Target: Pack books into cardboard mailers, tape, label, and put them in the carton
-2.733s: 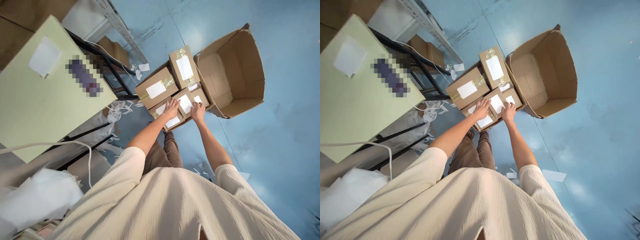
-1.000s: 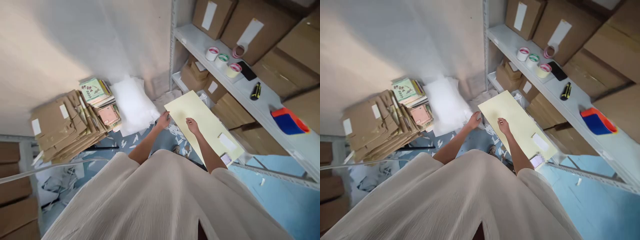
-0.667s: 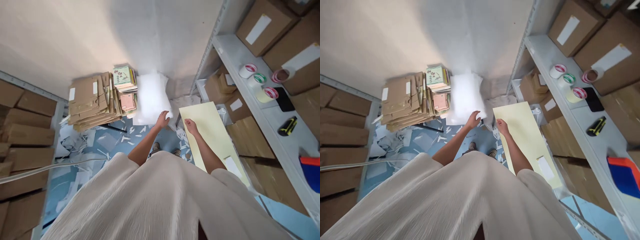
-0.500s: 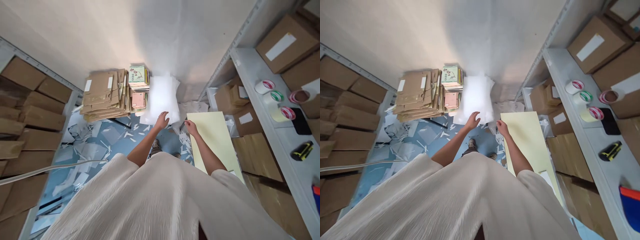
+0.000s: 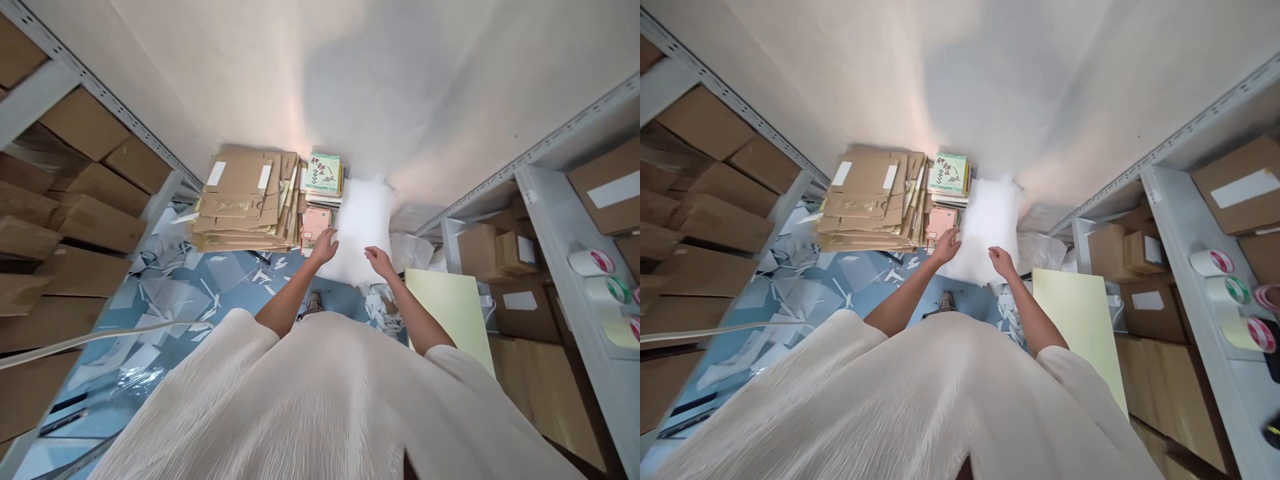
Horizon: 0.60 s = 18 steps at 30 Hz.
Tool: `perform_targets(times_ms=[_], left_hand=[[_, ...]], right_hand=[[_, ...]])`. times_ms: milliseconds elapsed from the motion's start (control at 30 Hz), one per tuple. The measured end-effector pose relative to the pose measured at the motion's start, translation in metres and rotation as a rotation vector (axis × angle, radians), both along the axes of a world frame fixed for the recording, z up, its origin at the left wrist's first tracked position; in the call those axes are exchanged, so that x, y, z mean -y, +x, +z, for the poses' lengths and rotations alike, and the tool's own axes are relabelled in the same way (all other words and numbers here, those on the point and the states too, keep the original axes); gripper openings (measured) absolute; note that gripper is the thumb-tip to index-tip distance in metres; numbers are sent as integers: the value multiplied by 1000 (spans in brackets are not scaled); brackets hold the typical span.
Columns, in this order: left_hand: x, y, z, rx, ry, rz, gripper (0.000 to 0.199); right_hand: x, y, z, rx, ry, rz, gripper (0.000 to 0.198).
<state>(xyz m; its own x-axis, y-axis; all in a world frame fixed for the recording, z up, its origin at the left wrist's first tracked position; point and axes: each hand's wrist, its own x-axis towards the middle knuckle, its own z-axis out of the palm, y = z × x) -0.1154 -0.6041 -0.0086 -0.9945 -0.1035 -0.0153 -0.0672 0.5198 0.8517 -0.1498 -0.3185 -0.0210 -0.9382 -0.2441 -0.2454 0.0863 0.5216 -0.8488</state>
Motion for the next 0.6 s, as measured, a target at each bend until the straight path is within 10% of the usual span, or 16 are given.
perform_targets(times_ms=[267, 600], left_hand=[[91, -14, -21, 81, -52, 145, 60], [107, -18, -25, 176, 14, 194, 50]], right_hand=[[123, -45, 2, 71, 32, 127, 28], [193, -53, 8, 86, 194, 115, 37]])
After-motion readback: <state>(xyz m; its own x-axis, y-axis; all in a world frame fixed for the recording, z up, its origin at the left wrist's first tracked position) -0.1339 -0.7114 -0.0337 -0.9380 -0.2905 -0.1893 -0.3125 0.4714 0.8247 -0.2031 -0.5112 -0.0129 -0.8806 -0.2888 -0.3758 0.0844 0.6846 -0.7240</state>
